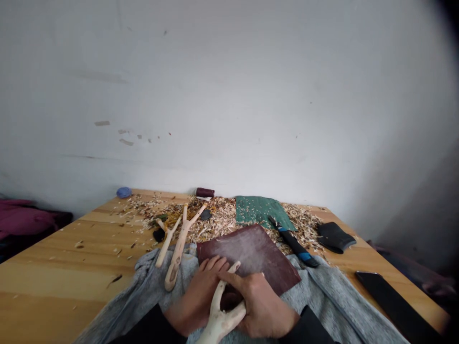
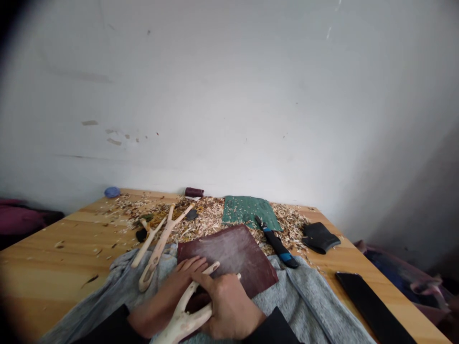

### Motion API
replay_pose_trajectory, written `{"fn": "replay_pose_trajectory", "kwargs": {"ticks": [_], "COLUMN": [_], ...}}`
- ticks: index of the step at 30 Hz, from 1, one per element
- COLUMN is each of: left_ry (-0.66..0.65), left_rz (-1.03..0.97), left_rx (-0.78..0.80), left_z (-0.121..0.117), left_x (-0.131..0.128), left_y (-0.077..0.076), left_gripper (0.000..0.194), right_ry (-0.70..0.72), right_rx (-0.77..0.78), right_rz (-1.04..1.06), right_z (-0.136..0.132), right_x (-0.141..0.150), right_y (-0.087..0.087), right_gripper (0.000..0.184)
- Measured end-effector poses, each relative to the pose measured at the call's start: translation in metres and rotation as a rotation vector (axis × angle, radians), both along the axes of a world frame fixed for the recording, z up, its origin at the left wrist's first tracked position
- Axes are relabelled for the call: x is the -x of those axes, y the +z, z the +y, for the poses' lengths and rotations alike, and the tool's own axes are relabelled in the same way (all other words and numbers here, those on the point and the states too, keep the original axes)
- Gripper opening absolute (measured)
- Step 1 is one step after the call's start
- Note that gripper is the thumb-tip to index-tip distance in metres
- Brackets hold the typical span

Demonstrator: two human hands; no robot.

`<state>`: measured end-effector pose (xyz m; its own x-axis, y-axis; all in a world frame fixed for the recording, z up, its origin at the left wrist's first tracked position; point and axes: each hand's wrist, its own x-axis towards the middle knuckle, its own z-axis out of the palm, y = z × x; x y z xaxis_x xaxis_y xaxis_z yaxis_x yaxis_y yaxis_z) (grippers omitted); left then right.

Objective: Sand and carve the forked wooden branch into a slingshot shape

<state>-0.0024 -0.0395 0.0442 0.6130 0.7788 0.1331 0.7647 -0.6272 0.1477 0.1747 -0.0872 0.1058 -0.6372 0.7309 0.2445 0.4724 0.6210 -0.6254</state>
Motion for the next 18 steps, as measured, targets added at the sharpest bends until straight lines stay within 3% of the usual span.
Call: {"fn": "replay_pose_trajectory", "kwargs": {"ticks": [12,18], "left_ry": [-0.015,-0.024], "left_rz": [0.001,-0.021], "left_rx": [0.019,0.02], "left_z": [-0.0005,0.0027], "left_x": [-0.001,-0.001], "left_y": [0.0063,0.0021], "left_gripper": [0.047,0.048], "right_ry": [0.007,0.013], "right_rx": [0.009,0.044], "right_rz": [-0.005,0.033], "right_z": [0.0004,0.0001], "right_x": [0.0,0.0006], "right_y": [0.002,0.0006], "right_gripper": [0.058,0.062]}}
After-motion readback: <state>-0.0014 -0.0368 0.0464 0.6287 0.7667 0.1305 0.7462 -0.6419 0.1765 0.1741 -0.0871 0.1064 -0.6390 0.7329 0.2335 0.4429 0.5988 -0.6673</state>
